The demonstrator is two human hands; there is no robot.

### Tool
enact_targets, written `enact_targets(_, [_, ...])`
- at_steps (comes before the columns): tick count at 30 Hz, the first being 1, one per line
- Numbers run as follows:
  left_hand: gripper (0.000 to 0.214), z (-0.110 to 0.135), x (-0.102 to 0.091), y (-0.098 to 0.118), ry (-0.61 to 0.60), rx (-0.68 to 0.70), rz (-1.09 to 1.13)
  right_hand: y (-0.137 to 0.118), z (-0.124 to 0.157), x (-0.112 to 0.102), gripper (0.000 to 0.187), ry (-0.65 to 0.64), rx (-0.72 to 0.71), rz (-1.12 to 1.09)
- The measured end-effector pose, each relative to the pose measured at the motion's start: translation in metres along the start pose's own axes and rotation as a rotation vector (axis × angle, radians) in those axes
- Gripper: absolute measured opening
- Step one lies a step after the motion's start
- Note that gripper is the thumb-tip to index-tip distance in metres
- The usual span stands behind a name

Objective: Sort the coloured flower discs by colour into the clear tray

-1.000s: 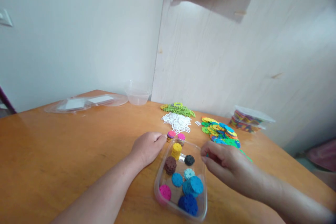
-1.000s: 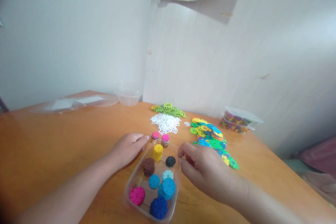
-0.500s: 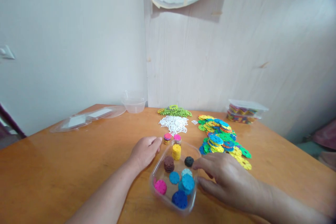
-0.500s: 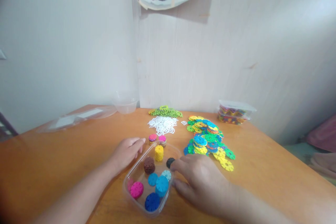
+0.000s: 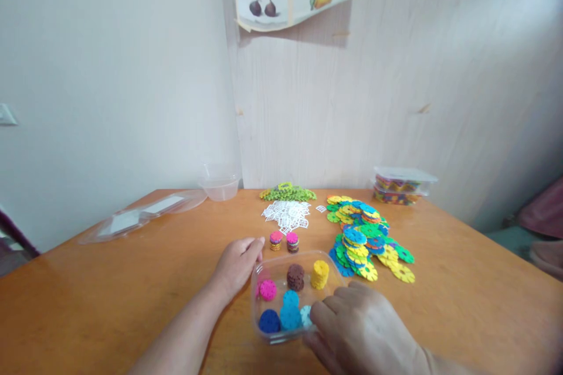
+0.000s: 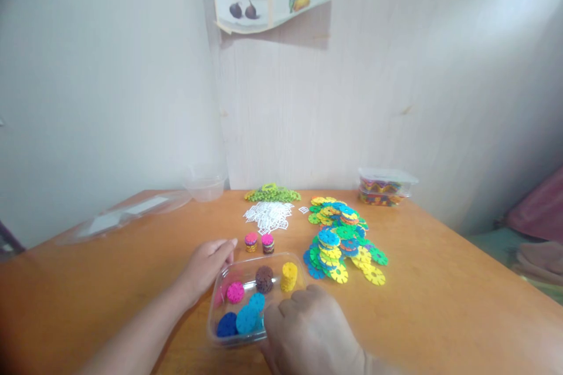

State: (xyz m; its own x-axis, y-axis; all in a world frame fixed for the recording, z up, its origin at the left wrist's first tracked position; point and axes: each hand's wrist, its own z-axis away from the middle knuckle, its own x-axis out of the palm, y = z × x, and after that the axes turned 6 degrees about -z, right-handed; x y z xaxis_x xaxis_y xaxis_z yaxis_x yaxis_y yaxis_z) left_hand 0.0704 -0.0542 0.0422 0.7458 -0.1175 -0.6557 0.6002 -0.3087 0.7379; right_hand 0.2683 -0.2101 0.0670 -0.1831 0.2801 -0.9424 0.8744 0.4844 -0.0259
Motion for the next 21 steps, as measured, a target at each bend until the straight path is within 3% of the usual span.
enact_targets(5, [0.049, 0.001, 0.000, -0.001, 0.012, -0.027, 0.051, 0.007, 0.008, -0.013, 0.020, 0.070, 0.065, -0.257])
enact_targets(8, [0.048, 0.002, 0.000, 0.000, 0.039, -0.042, 0.073, 0.024, 0.021, -0.019, 0.022, 0.184, 0.229, -0.444])
enact_targets(13, [0.050, 0.006, -0.001, 0.006, 0.079, -0.076, 0.085, 0.053, 0.050, -0.006, 0.031, 0.174, 0.421, -0.629])
enact_targets(17, [0.049, 0.008, -0.003, 0.007, 0.107, -0.081, 0.109, 0.061, 0.059, 0.006, 0.034, 0.111, 0.428, -0.731])
enact_targets(21, [0.048, 0.007, -0.003, 0.004, 0.112, -0.087, 0.162, 0.060, 0.053, 0.003, 0.035, 0.154, 0.411, -0.817])
